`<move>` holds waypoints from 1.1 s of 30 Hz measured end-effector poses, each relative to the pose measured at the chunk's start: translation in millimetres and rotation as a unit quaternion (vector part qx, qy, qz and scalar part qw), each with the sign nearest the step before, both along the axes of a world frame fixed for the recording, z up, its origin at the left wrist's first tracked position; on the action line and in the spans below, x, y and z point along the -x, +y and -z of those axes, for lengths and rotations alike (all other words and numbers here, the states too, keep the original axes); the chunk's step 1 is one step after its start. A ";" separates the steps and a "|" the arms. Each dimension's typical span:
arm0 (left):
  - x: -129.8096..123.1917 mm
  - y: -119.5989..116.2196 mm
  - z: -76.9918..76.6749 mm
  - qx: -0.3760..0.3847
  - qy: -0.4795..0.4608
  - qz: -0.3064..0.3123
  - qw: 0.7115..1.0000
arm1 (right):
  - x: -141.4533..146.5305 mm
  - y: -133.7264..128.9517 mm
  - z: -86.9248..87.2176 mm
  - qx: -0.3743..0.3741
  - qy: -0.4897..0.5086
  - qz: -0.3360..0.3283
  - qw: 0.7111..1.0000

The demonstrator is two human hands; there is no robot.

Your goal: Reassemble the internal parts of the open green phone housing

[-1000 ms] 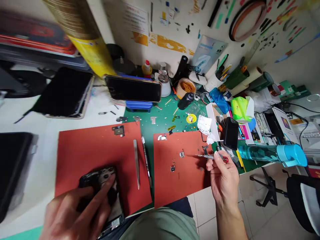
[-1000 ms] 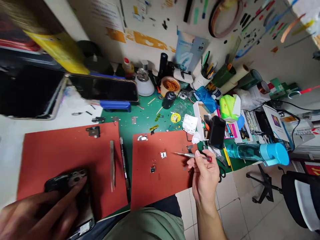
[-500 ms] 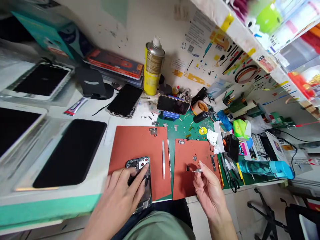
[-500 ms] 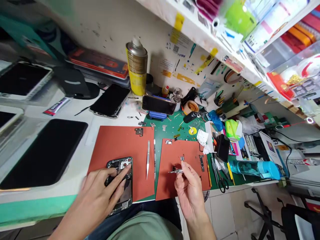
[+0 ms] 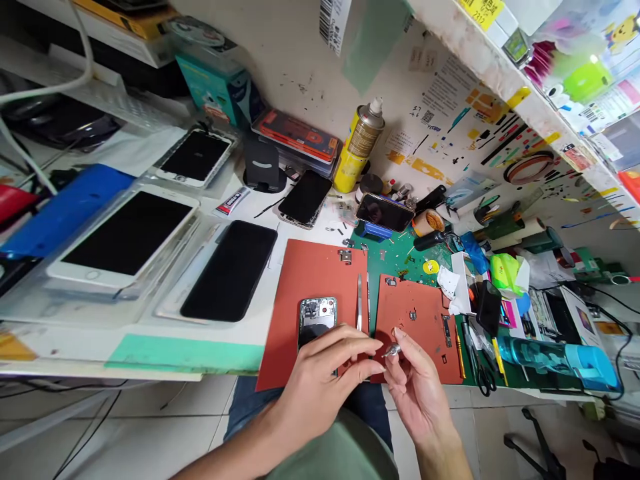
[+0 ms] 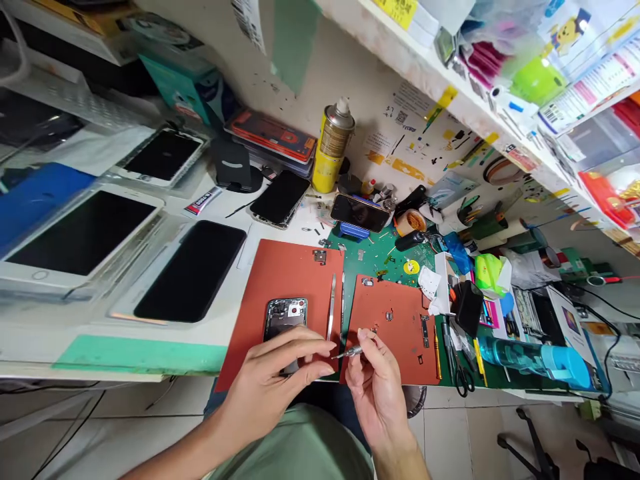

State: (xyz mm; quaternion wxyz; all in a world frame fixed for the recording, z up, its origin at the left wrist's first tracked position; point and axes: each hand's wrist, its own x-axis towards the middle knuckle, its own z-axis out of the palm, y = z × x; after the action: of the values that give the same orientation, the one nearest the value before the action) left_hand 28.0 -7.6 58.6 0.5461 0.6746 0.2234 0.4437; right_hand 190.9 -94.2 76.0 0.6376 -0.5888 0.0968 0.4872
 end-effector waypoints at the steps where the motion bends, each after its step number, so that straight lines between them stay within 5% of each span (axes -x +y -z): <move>1: -2.2 0.0 0.0 0.015 -0.009 0.001 1.000 | 0.8 -0.3 0.0 0.001 0.000 -0.005 1.000; 10: -7.2 3.9 5.6 -0.001 -0.056 0.000 0.998 | 0.0 0.4 1.8 0.019 -0.021 -0.024 0.999; 19: 2.2 7.0 11.2 -0.090 -0.003 0.000 0.996 | -2.2 -3.2 -6.0 -0.006 -0.131 0.001 0.991; 27: 6.7 7.1 18.5 -0.104 0.034 0.015 0.994 | 10.0 -20.3 -16.9 -0.095 -0.518 0.055 0.848; 33: 6.4 6.3 16.6 -0.124 0.054 0.022 0.991 | 14.7 -20.5 -14.4 -0.094 -0.569 0.040 0.816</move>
State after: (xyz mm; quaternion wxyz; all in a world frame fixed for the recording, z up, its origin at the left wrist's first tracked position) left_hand 21.7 -1.3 42.0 0.4549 0.7647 0.1810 0.4190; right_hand 176.2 -114.7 90.4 0.6501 -0.6941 -0.3057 0.0462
